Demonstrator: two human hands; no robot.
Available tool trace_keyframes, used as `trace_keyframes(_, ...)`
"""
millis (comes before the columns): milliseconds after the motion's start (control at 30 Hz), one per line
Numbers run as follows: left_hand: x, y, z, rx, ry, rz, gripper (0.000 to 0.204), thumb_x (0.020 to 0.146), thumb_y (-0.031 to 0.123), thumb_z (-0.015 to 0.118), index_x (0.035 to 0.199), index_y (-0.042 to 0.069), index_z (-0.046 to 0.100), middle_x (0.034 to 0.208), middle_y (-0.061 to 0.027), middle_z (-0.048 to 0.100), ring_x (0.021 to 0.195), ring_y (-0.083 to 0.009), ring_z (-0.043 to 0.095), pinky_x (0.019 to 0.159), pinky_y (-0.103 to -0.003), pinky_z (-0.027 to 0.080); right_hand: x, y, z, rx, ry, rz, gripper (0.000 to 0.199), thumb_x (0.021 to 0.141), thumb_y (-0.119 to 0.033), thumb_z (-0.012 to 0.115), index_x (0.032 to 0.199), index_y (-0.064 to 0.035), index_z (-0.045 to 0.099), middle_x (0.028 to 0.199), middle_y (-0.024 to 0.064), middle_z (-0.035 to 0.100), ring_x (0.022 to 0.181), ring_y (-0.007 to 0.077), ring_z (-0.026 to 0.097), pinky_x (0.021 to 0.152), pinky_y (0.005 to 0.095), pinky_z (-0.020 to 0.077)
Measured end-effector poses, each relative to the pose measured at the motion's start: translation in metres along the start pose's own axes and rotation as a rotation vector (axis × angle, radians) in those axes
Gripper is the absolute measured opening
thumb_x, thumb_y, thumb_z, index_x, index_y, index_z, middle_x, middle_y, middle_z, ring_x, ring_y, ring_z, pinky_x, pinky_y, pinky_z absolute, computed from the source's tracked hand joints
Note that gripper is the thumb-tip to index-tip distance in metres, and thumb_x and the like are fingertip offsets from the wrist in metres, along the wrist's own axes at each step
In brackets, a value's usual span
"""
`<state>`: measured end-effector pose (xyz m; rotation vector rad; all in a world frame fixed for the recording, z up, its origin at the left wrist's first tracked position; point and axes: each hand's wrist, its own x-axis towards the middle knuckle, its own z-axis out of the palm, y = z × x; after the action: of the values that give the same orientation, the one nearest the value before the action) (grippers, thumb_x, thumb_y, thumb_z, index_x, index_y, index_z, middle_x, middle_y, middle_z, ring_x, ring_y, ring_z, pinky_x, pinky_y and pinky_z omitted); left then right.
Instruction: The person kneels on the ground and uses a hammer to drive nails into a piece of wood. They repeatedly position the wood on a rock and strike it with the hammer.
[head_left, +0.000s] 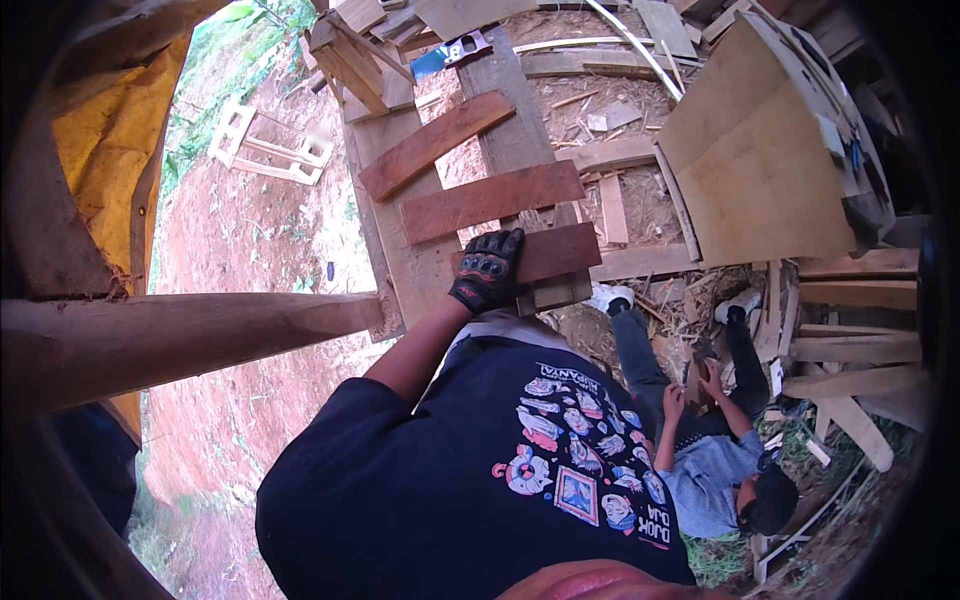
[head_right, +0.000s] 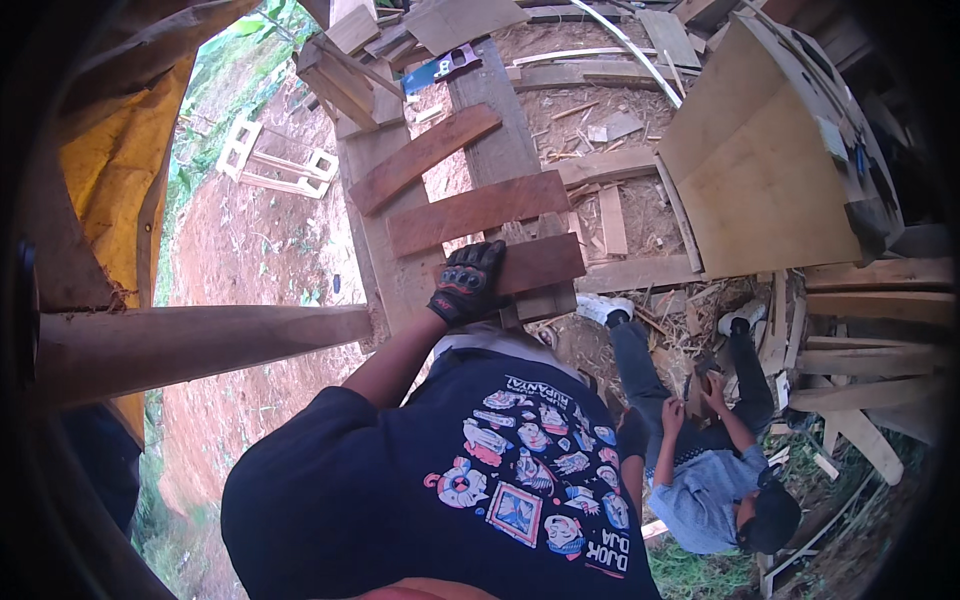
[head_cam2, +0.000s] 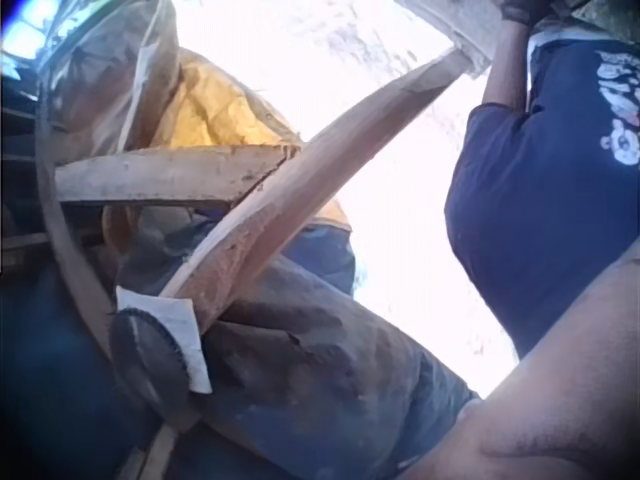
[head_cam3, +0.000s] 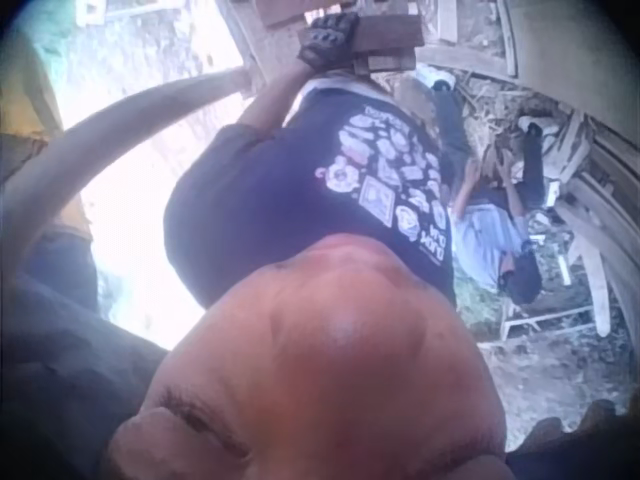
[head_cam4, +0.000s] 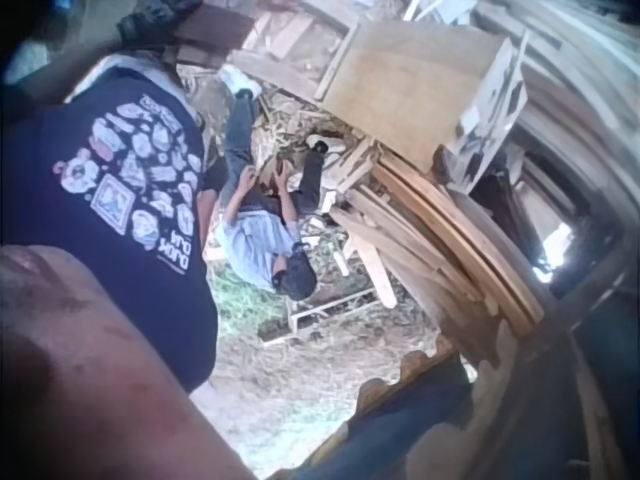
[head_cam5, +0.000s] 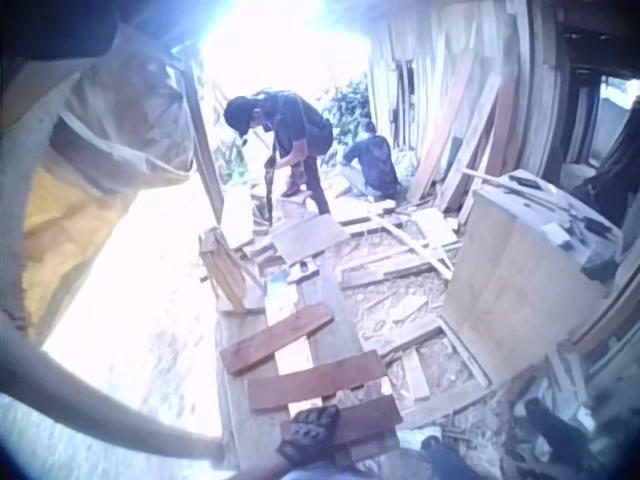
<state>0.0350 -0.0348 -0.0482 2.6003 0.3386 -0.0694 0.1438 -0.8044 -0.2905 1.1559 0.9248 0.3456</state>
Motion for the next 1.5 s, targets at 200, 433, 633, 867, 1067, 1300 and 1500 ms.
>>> trace_keyframes(200, -0.055, -0.028, -0.023, 0.140, 0.081, -0.121, 0.113, 0.076, 0.056, 0.092, 0.164, 0.004, 0.045, 0.156, -0.0255, 0.056, 0.146, -0.0438, 0.054, 0.124, -0.056, 0.040, 0.040, -0.013, -0.013, -0.100, 0.137, -0.175, 0.032, 0.107, -0.014, 0.070, 0.138, -0.0039, 0.071, 0.136, 0.0117, 0.069, 0.121, 0.0220, 0.068, 0.103, 0.0352, 0.0565)
trace_keyframes(433, -0.055, -0.049, -0.043, -0.102, 0.206, -0.248, 0.103, 0.087, 0.063, 0.085, 0.162, 0.002, 0.048, 0.160, -0.0273, 0.056, 0.150, -0.0452, 0.052, 0.126, -0.054, 0.041, 0.037, 0.018, -0.015, 0.284, -0.037, -0.237, 0.036, 0.107, -0.019, 0.067, 0.140, -0.0064, 0.069, 0.139, 0.0109, 0.067, 0.124, 0.0223, 0.066, 0.106, 0.0365, 0.0541)
trace_keyframes(633, 0.018, -0.151, -0.130, 0.086, 0.363, -0.498, 0.097, 0.090, 0.062, 0.084, 0.158, 0.000, 0.053, 0.157, -0.0266, 0.059, 0.149, -0.0422, 0.055, 0.123, -0.050, 0.045, 0.064, 0.059, -0.032, 0.770, -0.205, -0.215, 0.038, 0.107, -0.023, 0.065, 0.143, -0.0085, 0.067, 0.142, 0.0102, 0.065, 0.127, 0.0225, 0.064, 0.109, 0.0375, 0.0521)
trace_keyframes(867, 0.106, -0.243, -0.163, 0.309, 0.078, -0.583, 0.120, 0.059, 0.066, 0.098, 0.151, -0.001, 0.060, 0.134, -0.0239, 0.073, 0.126, -0.0388, 0.071, 0.114, -0.047, 0.055, 0.078, 0.108, -0.060, 1.257, -0.428, -0.118, 0.042, 0.107, -0.028, 0.062, 0.145, -0.0110, 0.065, 0.146, 0.0093, 0.063, 0.131, 0.0228, 0.061, 0.111, 0.0387, 0.0498)
trace_keyframes(1067, 0.119, -0.228, -0.155, 0.265, -0.042, -0.537, 0.111, 0.059, 0.063, 0.098, 0.146, 0.002, 0.063, 0.140, -0.0243, 0.067, 0.133, -0.0410, 0.065, 0.115, -0.049, 0.054, 0.072, 0.123, -0.071, 1.398, -0.488, -0.109, 0.045, 0.108, -0.032, 0.060, 0.148, -0.0131, 0.064, 0.149, 0.0086, 0.061, 0.134, 0.0231, 0.059, 0.114, 0.0398, 0.0478)
trace_keyframes(1300, 0.067, -0.119, -0.139, 0.166, -0.015, -0.293, 0.102, 0.063, 0.062, 0.096, 0.142, 0.006, 0.065, 0.141, -0.0237, 0.064, 0.137, -0.0440, 0.060, 0.117, -0.053, 0.051, 0.075, 0.126, -0.076, 1.509, -0.516, -0.093, 0.048, 0.108, -0.037, 0.057, 0.150, -0.0155, 0.062, 0.153, 0.0078, 0.059, 0.138, 0.0233, 0.057, 0.117, 0.0410, 0.0455)
trace_keyframes(1500, 0.058, -0.093, -0.117, 0.192, -0.065, -0.281, 0.097, 0.065, 0.060, 0.095, 0.140, 0.005, 0.066, 0.138, -0.0245, 0.064, 0.134, -0.0436, 0.061, 0.117, -0.054, 0.051, 0.100, 0.132, -0.090, 1.633, -0.493, -0.121, 0.051, 0.108, -0.042, 0.055, 0.152, -0.0176, 0.060, 0.156, 0.0071, 0.058, 0.141, 0.0236, 0.055, 0.119, 0.0420, 0.0435)
